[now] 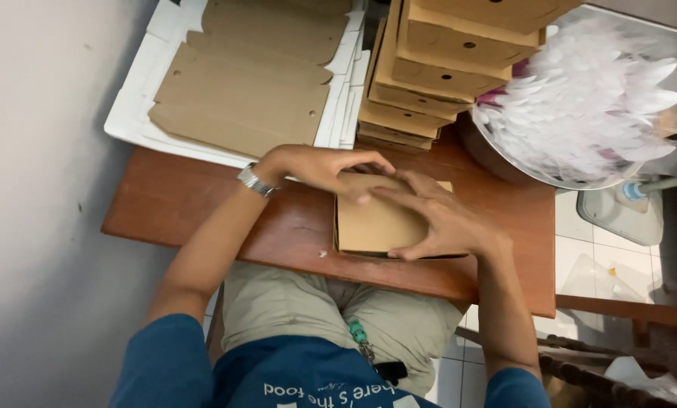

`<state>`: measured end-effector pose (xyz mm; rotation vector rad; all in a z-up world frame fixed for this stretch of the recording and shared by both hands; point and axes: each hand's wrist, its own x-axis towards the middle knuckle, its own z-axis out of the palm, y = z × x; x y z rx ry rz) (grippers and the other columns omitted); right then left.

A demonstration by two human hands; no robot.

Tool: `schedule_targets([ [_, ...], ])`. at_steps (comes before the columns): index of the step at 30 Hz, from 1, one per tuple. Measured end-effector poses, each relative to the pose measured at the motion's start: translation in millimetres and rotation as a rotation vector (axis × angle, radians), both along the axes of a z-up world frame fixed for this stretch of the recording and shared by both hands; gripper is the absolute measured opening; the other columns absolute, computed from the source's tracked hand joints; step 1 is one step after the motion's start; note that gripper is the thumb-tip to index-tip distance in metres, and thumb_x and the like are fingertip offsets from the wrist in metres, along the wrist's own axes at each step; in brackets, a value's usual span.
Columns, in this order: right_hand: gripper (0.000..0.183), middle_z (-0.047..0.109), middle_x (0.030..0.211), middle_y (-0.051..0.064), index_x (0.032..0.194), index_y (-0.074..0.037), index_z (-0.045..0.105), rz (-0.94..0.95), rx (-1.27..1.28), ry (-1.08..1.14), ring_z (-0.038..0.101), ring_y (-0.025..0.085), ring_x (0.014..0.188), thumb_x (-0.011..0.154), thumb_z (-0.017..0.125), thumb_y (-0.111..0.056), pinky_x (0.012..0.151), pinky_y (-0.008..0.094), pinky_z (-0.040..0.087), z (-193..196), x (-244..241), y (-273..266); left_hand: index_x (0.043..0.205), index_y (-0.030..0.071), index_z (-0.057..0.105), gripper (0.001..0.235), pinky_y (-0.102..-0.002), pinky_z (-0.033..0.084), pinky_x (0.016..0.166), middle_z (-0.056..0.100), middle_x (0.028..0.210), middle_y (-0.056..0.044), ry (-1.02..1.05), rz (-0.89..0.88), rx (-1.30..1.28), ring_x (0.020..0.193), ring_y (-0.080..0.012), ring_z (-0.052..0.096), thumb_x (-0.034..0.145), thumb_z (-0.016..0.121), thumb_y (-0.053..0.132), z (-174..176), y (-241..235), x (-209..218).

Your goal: The person repeatedly opens small cardboard boxes, places a sealed plastic packet containing a white and a pink item inside each box, closes the box, and stacks it on a growing pile. The process is repeated for multiple boxes throughout the clip.

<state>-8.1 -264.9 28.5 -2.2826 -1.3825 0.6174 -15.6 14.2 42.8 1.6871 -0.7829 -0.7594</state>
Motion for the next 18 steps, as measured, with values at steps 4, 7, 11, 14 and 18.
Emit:
schedule_targets([
  [4,0.104,0.045,0.148,0.031,0.154,-0.011,0.044,-0.005,0.152,0.072,0.049,0.052,0.134,0.067,0.086,-0.047,0.109,0.066,0.039,23.9,9.7,-6.4,0.157,0.004,0.017,0.111,-0.065,0.020,0.119,0.023,0.160,-0.035,-0.058,-0.064,0.144,0.148,-0.0554,0.020,0.076,0.083,0.042,21.5,7.0,-7.1],
  [7,0.096,0.052,0.141,0.035,0.153,-0.001,0.042,0.001,0.246,0.079,0.056,0.053,0.126,0.075,0.077,-0.044,0.102,0.067,0.046,23.3,20.7,-17.3,0.160,0.011,0.011,0.123,-0.066,0.021,0.118,0.020,0.161,-0.033,-0.062,-0.028,0.178,0.149,-0.0553,0.017,0.069,0.090,0.036,15.2,4.1,-4.8],
  [11,0.074,0.059,0.140,0.027,0.151,-0.001,0.047,-0.030,0.347,0.179,0.057,0.047,0.129,0.087,0.066,-0.035,0.100,0.062,0.048,23.1,29.7,-29.8,0.160,0.013,0.013,0.119,-0.070,0.023,0.115,0.023,0.159,-0.033,-0.048,0.000,0.175,0.148,-0.0569,0.018,0.071,0.090,0.032,18.6,0.6,-8.6],
  [14,0.067,0.061,0.141,0.023,0.147,-0.003,0.053,-0.014,0.360,0.278,0.058,0.040,0.131,0.090,0.063,-0.037,0.103,0.057,0.048,21.1,38.5,-42.0,0.153,0.007,0.037,0.092,-0.064,0.028,0.116,0.044,0.150,-0.030,-0.108,0.065,0.121,0.145,-0.0499,0.035,0.081,0.080,0.045,16.9,-9.3,-10.3],
  [18,0.064,0.062,0.138,0.025,0.143,0.001,0.056,0.036,0.396,0.303,0.059,0.039,0.130,0.093,0.061,-0.039,0.102,0.057,0.048,27.6,35.9,-47.8,0.144,0.011,0.053,0.076,-0.060,0.032,0.115,0.058,0.143,-0.022,-0.143,0.152,0.060,0.139,-0.0440,0.047,0.081,0.082,0.043,0.8,-18.0,-9.7],
])
